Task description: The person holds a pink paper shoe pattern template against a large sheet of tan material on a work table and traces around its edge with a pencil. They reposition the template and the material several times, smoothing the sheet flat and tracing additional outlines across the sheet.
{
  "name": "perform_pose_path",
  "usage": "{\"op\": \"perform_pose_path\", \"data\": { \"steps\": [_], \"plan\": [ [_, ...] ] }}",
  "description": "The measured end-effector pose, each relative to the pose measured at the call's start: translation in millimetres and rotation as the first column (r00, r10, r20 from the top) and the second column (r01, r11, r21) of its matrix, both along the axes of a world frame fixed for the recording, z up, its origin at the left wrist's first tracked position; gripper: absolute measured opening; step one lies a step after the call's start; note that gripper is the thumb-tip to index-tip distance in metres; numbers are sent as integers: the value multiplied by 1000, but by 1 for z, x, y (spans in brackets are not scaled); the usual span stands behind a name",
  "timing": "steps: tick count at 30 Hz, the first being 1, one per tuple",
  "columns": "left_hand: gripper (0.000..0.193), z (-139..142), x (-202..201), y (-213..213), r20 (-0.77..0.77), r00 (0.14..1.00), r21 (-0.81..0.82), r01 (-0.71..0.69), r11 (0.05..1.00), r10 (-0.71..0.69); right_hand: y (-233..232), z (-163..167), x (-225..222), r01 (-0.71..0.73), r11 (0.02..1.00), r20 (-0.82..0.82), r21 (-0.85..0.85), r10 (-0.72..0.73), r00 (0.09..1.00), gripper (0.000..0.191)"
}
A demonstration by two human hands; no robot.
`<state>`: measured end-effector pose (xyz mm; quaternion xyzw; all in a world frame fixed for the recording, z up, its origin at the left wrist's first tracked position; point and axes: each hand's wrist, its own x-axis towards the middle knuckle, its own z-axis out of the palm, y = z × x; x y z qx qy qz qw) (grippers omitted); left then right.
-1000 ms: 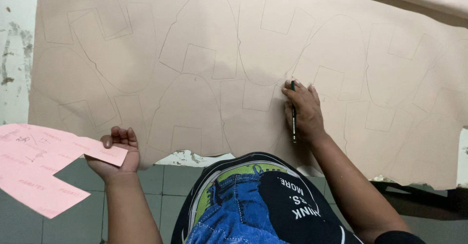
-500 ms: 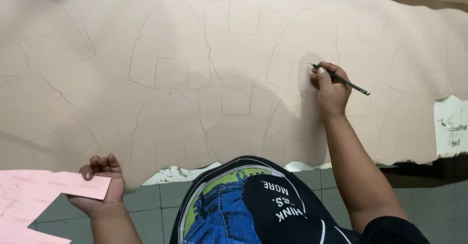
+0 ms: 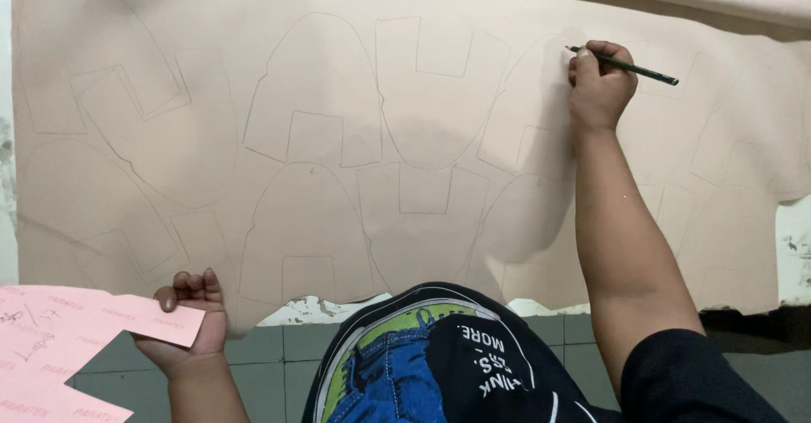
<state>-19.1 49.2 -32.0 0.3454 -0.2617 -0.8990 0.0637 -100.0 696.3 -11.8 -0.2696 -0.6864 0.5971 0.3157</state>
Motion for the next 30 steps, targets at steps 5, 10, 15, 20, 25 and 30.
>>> {"op": "perform_pose_path", "data": {
  "steps": [5, 10, 15, 20, 25, 30],
  "plan": [
    [64, 2, 0, 3, 54, 997, -62, -46, 997, 49, -1, -7, -3, 32, 999, 31, 18, -32, 999, 7],
    [66, 6, 0, 3, 41, 999, -29, -28, 999, 29, -2, -6, 1, 17, 998, 78, 64, -22, 997, 6],
    [66, 8, 1, 4, 29, 999, -31, -23, 999, 24, -3, 3, -1, 59, 998, 119, 22, -61, 991, 4],
    [63, 8, 1, 4, 54, 998, -60, -30, 998, 33, -23, 18, 8, 52, 998, 129, 45, -57, 990, 6],
    [63, 12, 0, 2, 25, 1000, -43, -7, 999, 8, -101, 15, 52, -406, 914, 198, 12, 396, 897, 10],
    [63, 17, -2, 5, 63, 997, -66, -31, 997, 35, -164, 10, 81, -562, 817, 200, -132, 577, 792, 12]
  ]
}}
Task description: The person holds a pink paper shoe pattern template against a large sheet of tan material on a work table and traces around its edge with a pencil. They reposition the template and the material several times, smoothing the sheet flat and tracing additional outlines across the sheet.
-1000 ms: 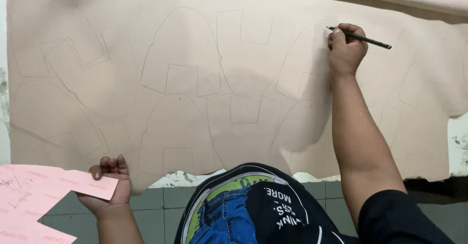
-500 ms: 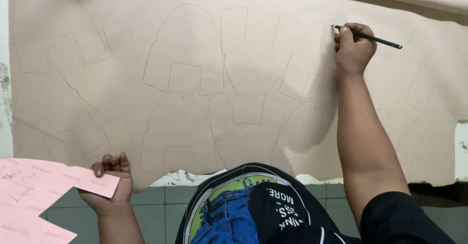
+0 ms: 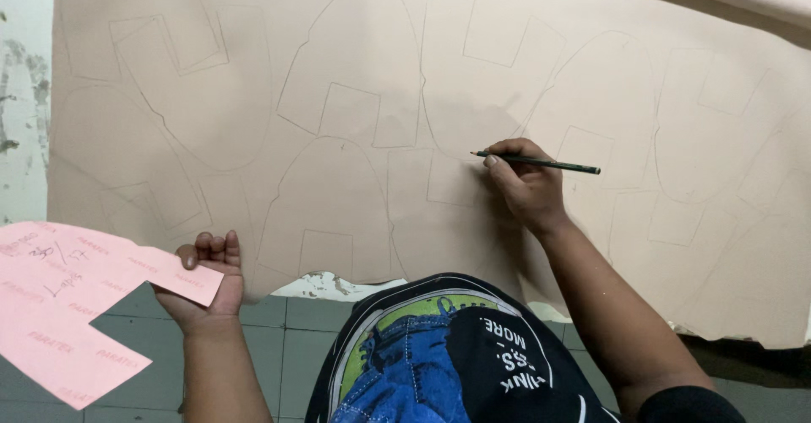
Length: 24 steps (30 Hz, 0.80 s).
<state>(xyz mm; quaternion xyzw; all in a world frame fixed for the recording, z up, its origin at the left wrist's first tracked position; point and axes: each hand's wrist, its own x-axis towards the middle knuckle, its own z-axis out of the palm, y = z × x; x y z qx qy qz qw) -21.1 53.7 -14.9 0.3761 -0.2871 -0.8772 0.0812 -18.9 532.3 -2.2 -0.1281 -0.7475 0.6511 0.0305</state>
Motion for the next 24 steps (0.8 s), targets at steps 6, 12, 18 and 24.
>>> {"op": "perform_pose_path", "data": {
  "steps": [6, 12, 18, 24],
  "plan": [
    [64, 8, -3, 6, 5, 1000, 10, 24, 1000, -24, -9, -5, -1, -3, 993, -138, 115, 19, 990, 9],
    [66, 11, -5, 11, 26, 1000, -14, 8, 1000, -7, -14, -10, -1, -7, 993, -185, 114, 28, 982, 9],
    [62, 6, -4, 6, 6, 999, 21, 40, 999, -40, -10, -9, 1, 27, 981, -149, 191, 2, 989, 5],
    [61, 2, -1, 1, -20, 998, 23, 58, 998, -58, -4, 5, 51, 33, 993, -247, 110, -5, 969, 16]
  ]
}}
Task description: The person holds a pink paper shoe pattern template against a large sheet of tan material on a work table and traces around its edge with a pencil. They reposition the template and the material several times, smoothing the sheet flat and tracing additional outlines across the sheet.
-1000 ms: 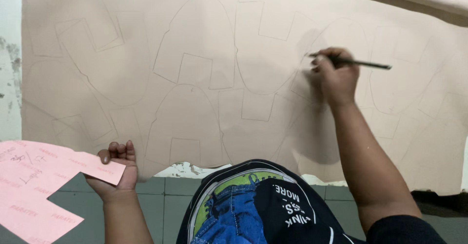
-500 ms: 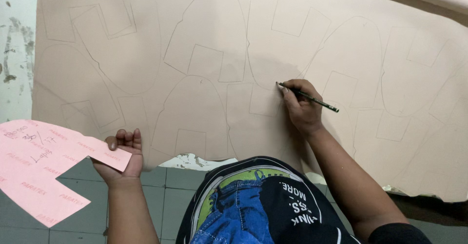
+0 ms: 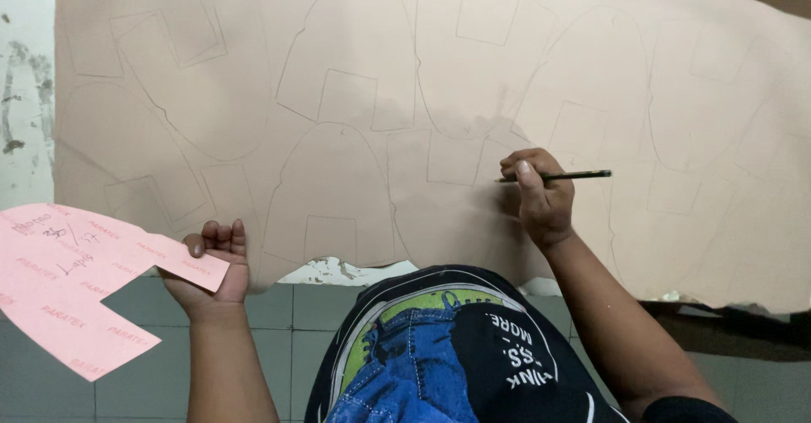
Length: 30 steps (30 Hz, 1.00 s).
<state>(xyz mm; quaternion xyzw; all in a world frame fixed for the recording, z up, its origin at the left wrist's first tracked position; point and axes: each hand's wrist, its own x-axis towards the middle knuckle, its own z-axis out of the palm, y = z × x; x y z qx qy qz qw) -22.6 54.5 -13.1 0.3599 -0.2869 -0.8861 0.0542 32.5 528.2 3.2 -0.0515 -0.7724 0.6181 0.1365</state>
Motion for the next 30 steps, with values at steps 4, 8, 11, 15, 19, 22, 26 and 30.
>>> {"op": "perform_pose_path", "data": {
  "steps": [4, 8, 11, 15, 19, 22, 26, 30],
  "plan": [
    [63, -5, 0, -6, 12, 1000, 24, 1, 1000, -1, -5, 14, 47, 36, 999, 229, 36, -44, 972, 21],
    [68, -17, 3, -16, 103, 992, -8, -69, 998, 70, 6, 20, 90, 88, 896, 242, 435, -210, 947, 27],
    [68, -27, 2, -27, -39, 996, 90, 85, 992, -82, 30, 12, 115, 232, 786, 168, 573, -390, 906, 24],
    [69, -40, 3, -33, -43, 996, 39, 78, 996, -76, 88, -5, 147, 393, 665, 191, 634, -628, 754, 23],
    [69, -44, 2, -28, -75, 997, -58, 31, 998, -36, 152, -19, 178, 523, 527, 61, 670, -741, 669, 22],
    [68, -38, 8, -16, 1, 1000, -158, 6, 987, -6, 182, -25, 206, 547, 475, 29, 689, -773, 634, 22],
    [69, -33, 34, 11, -39, 993, -89, 104, 991, -108, 196, -26, 234, 523, 474, 45, 708, -770, 636, 21],
    [58, -19, 75, 59, 57, 949, -357, 311, 881, -311, 178, -24, 234, 423, 583, 53, 694, -627, 777, 20]
  ]
}}
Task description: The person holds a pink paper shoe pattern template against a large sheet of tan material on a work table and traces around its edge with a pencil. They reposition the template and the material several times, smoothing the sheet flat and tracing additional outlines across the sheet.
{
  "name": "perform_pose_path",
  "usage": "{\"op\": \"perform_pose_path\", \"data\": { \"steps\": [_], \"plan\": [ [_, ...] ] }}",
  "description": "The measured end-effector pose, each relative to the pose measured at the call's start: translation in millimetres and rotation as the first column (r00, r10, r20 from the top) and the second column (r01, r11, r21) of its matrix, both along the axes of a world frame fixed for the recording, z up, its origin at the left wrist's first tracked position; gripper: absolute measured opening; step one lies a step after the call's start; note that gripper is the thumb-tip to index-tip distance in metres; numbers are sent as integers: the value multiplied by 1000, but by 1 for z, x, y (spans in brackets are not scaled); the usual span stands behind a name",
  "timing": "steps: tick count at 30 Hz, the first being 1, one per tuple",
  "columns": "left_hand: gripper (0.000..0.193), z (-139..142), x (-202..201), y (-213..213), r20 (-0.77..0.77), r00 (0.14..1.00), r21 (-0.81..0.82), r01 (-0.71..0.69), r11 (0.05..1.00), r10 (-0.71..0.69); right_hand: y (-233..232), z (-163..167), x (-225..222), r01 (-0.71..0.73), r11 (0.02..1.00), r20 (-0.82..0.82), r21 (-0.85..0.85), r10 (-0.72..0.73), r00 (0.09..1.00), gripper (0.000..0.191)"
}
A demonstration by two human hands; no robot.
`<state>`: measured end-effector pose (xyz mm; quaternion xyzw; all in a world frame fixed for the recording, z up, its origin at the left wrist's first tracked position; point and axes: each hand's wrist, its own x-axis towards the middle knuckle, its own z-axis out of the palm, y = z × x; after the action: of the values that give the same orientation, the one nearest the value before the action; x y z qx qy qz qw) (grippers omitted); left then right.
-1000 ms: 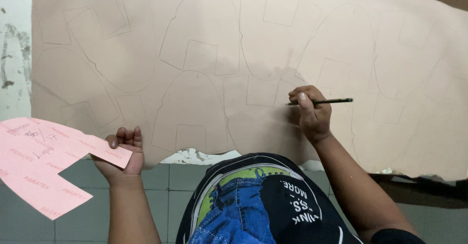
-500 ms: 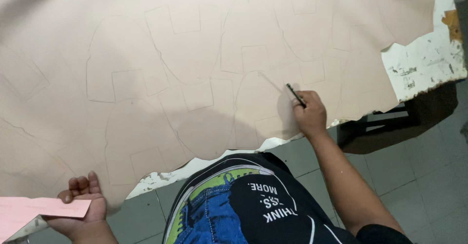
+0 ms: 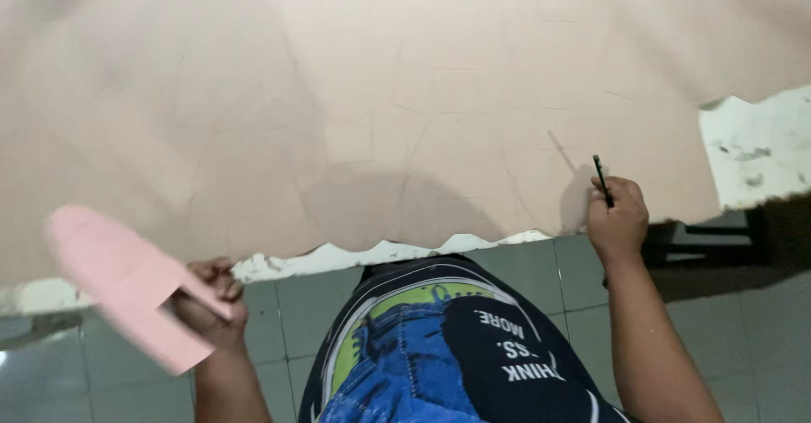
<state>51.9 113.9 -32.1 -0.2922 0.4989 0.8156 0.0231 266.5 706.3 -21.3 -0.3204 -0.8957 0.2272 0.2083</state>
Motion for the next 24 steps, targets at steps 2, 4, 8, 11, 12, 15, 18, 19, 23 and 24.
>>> {"op": "perform_pose_path", "data": {
  "steps": [2, 4, 8, 11, 12, 15, 18, 19, 23, 24],
  "plan": [
    [48, 5, 11, 29, 46, 997, -232, 72, 970, -63, -15, 5, -8, -53, 996, 14, -65, 54, 998, 21],
    [45, 12, 30, 49, 95, 989, -228, 135, 964, -116, -34, 10, -21, -191, 980, 46, -49, 193, 980, 19],
    [46, 6, 58, 77, -56, 974, 332, 227, 916, -221, -82, 26, -56, -509, 848, 55, -147, 521, 852, 28],
    [47, -5, 86, 91, -59, 958, 489, 274, 828, -282, -118, 39, -89, -709, 650, 71, -272, 749, 659, 40],
    [49, -9, 95, 96, -29, 959, 467, 263, 844, -282, -131, 43, -101, -749, 607, 106, -264, 791, 603, 42],
    [50, -16, 120, 106, 57, 955, 414, 241, 878, -290, -163, 50, -136, -840, 472, 158, -269, 882, 445, 50],
    [46, -20, 135, 114, 96, 953, 405, 226, 886, -287, -183, 51, -158, -844, 435, 239, -315, 897, 373, 41],
    [45, -21, 138, 113, 98, 953, 419, 221, 881, -286, -184, 50, -161, -848, 426, 266, -315, 897, 352, 40],
    [46, -25, 146, 101, 83, 957, 458, 212, 863, -279, -151, 44, -145, -756, 539, 215, -371, 842, 495, 54],
    [49, -26, 147, 97, 70, 962, 444, 206, 872, -263, -137, 43, -137, -697, 618, 230, -364, 785, 576, 54]
  ]
}}
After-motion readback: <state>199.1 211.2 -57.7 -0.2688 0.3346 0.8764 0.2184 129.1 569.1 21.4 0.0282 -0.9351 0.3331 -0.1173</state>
